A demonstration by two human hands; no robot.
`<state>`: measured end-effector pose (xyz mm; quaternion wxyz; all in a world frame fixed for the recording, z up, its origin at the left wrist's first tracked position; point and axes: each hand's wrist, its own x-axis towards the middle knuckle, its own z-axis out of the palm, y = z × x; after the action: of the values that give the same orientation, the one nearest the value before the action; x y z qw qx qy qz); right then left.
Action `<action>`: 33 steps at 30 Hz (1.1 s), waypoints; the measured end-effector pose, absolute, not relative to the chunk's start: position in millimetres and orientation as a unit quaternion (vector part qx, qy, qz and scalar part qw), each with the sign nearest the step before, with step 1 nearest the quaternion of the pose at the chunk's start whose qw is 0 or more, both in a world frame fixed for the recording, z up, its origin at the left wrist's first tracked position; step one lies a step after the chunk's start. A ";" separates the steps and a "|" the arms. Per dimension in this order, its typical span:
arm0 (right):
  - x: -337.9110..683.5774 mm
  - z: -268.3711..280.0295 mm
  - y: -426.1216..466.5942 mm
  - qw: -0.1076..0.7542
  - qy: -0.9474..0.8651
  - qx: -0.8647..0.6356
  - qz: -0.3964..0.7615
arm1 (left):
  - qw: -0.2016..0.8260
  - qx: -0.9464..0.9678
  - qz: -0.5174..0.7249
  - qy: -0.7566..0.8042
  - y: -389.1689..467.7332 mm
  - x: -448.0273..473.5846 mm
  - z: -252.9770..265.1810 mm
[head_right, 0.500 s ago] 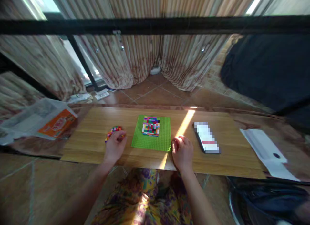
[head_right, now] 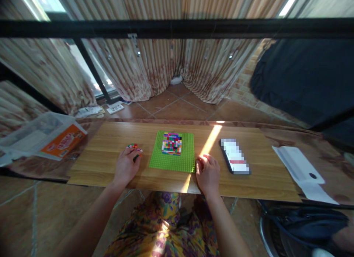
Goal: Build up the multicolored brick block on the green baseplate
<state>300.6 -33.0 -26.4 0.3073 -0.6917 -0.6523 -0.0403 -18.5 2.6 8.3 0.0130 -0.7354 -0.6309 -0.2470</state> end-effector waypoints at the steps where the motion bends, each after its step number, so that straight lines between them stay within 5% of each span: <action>1: 300.4 -26.3 -33.0 0.307 -0.653 -0.692 -0.039 | 0.010 -0.735 -0.250 -0.630 3.0 -18.4 8.5; 11: 300.0 -24.1 -33.3 0.301 -0.651 -0.696 -0.027 | -0.003 -0.744 -0.257 -0.616 3.7 -6.9 17.5; 20: 299.6 -24.1 -33.3 0.304 -0.649 -0.697 -0.025 | -0.120 -0.764 -0.299 -0.559 14.9 30.4 41.7; 33: 297.7 -22.5 -32.5 0.314 -0.646 -0.696 -0.014 | -0.105 -0.774 -0.265 -0.565 34.5 68.5 51.9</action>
<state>297.7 -32.5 -22.5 0.3137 -0.6961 -0.6456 -0.0137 68.5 34.5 51.9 -0.1049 -0.7745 -0.5647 -0.2651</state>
